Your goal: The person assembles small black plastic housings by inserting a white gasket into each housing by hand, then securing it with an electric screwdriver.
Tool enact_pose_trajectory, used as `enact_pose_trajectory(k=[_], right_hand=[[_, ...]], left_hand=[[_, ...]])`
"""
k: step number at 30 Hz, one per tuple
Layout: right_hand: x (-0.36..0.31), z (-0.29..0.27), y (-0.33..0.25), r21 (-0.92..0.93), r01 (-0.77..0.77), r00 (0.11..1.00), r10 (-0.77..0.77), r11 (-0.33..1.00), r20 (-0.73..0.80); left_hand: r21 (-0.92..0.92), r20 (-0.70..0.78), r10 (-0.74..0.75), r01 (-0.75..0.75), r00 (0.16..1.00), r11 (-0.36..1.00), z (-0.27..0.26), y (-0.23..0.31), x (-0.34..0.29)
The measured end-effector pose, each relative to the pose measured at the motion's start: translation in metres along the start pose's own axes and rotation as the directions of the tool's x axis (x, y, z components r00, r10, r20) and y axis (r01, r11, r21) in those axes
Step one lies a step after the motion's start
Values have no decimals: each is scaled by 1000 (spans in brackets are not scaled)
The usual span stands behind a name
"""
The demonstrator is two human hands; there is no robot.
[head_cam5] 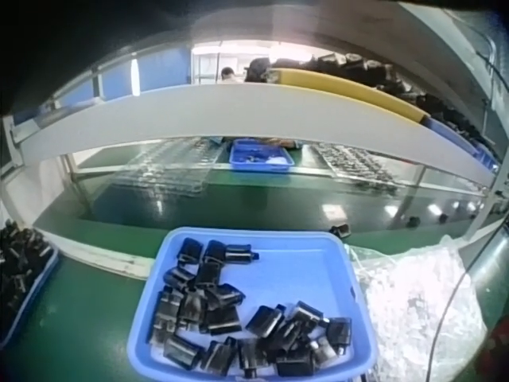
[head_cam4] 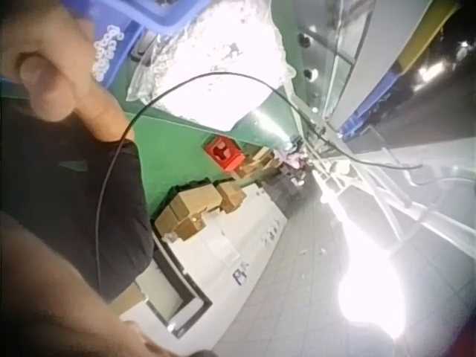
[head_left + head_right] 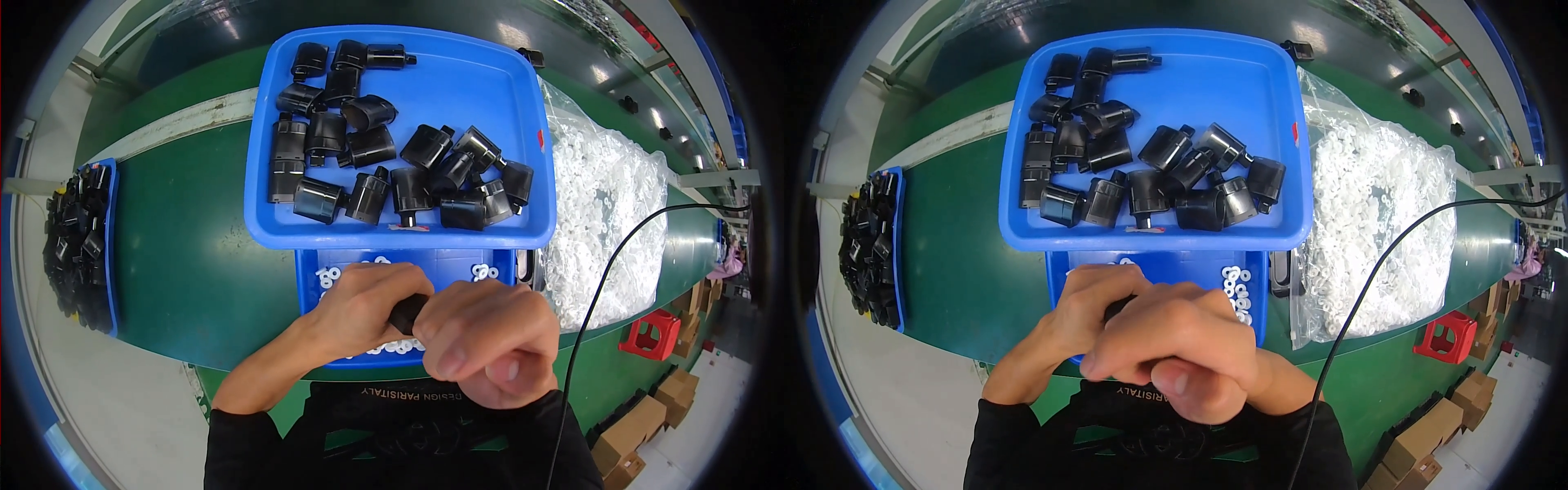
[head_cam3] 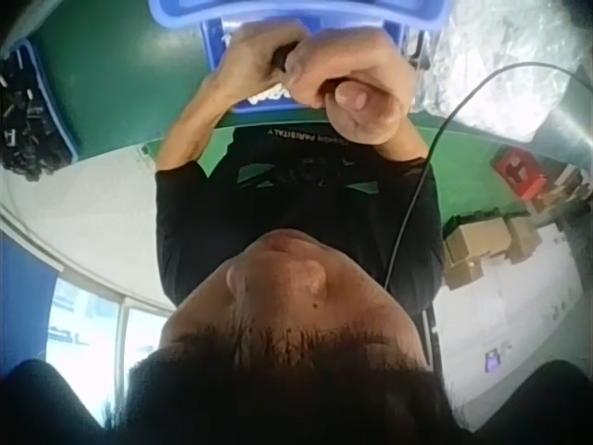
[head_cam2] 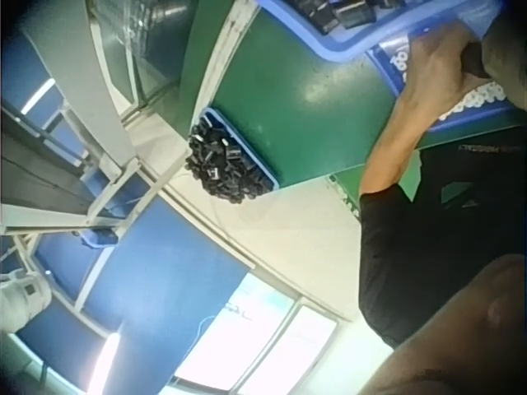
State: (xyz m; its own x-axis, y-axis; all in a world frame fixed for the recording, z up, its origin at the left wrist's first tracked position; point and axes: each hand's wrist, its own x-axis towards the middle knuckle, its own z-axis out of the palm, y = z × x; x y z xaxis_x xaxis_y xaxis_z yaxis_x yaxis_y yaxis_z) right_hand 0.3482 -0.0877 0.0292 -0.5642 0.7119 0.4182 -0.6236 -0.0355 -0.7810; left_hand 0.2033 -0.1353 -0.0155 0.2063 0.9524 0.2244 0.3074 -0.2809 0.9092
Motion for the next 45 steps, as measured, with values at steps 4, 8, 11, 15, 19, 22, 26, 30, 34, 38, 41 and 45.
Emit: enact_pose_trajectory(k=[4, 8, 11, 15, 19, 22, 26, 30, 34, 38, 41, 45], right_hand=[[15, -7, -5, 71, 40, 989, -50, 997, 142], [13, 11, -25, -22, 56, 997, -57, 998, -58], [11, 15, -29, -78, 57, 979, -71, 995, -191], [11, 9, -27, -57, 94, 987, -101, 994, -122], [11, 3, -20, -10, 124, 992, -124, 992, -37], [11, -2, -14, 22, 142, 989, -142, 990, 28], [9, -4, -12, 49, 148, 986, -151, 988, 67], [5, 2, -13, 82, 103, 994, -105, 991, 26], [5, 1, -11, 7, 151, 986, -151, 988, 66], [4, -5, -3, 142, 34, 996, -44, 989, 72], [9, -9, -13, 257, 131, 987, -150, 957, 52], [9, -19, -63, 22, 388, 920, -386, 921, -65]], left_hand=[[-77, -2, -53, 52, 999, 996, -2, 2, 2], [-30, -72, 22, -24, 997, 999, -2, -3, 2], [-115, -35, 31, -35, 999, 993, -3, -2, 3], [-122, -44, 54, -59, 998, 991, -3, -2, 6], [-77, -83, 91, -97, 992, 992, 0, -2, 6], [-66, -78, 68, -73, 995, 995, 0, -1, 3], [-45, -56, 51, -54, 997, 998, -1, -1, 1], [-59, -51, 41, -44, 998, 997, -2, -1, 0], [1, -68, 78, -78, 995, 997, -2, 3, 3], [43, -108, -25, 29, 994, 999, -9, 8, 0], [74, -125, -22, 32, 992, 997, -15, 7, 2], [70, -212, 23, -8, 977, 998, -9, 7, 7]])
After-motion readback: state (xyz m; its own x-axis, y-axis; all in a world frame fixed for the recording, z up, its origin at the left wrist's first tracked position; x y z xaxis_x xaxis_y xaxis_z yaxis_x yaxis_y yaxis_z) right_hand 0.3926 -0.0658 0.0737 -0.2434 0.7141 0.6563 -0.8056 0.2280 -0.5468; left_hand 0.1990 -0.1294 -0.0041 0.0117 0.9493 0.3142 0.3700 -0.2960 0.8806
